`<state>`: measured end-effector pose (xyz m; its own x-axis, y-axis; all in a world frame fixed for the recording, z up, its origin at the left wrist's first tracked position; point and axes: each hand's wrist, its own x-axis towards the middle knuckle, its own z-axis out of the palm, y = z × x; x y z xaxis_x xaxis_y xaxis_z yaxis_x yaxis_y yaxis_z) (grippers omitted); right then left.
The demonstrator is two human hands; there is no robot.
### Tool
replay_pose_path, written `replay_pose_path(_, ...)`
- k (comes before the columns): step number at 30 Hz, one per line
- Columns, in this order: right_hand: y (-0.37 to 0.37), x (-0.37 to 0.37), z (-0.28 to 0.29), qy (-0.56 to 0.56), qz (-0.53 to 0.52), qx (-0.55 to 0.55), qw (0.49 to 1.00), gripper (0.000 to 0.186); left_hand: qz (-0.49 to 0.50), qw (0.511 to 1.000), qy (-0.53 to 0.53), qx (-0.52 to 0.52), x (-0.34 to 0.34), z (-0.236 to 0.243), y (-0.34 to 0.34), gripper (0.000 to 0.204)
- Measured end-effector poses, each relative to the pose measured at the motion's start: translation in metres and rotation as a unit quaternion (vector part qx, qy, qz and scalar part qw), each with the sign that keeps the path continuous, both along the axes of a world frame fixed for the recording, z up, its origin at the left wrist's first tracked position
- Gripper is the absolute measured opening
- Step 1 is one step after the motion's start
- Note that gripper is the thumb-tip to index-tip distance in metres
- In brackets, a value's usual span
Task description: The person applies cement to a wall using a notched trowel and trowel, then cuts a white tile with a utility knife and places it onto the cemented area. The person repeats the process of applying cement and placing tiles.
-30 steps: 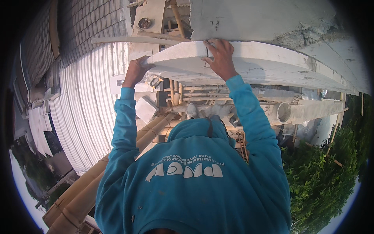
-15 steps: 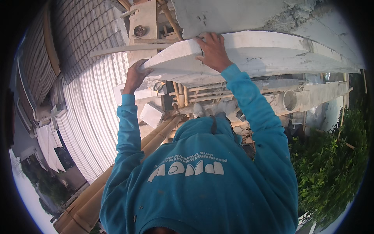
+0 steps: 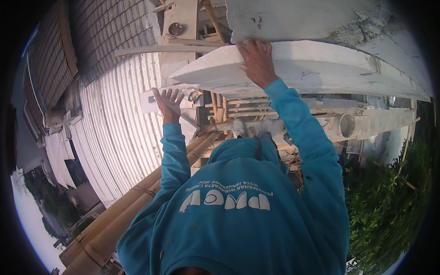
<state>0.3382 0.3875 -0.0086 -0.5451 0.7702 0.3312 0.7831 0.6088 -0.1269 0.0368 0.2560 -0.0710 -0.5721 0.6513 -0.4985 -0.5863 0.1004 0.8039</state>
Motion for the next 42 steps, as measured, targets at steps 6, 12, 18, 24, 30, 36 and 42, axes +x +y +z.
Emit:
replay_pose_path(6,0.002,-0.006,0.007,-0.038,-0.004,-0.028,0.999,0.067,0.026,0.995,-0.094,-0.028,0.053,-0.047,-0.023,0.082)
replay_pose_path(12,0.008,-0.002,0.007,-0.087,0.021,0.010,0.996,0.068,-0.083,0.993,-0.023,-0.079,0.085,-0.073,-0.049,0.065)
replay_pose_path(18,0.006,0.000,0.010,-0.119,0.055,0.037,0.991,0.077,-0.069,0.983,0.070,-0.152,0.128,-0.119,-0.078,0.059)
replay_pose_path(24,0.009,0.002,0.007,-0.116,0.046,0.005,0.992,0.081,-0.152,0.982,0.002,-0.116,0.160,-0.095,-0.070,0.074)
replay_pose_path(30,0.008,0.000,0.012,-0.104,0.049,0.004,0.993,0.084,-0.131,0.976,-0.170,0.025,0.146,-0.005,-0.001,0.105)
replay_pose_path(36,-0.020,0.006,0.009,-0.033,0.060,-0.008,0.998,0.078,-0.063,0.950,-0.281,0.120,0.128,0.041,0.026,0.107)
replay_pose_path(42,-0.082,0.029,-0.029,0.080,0.059,-0.034,0.994,0.081,0.009,0.948,-0.307,0.084,0.151,0.044,0.003,0.059)
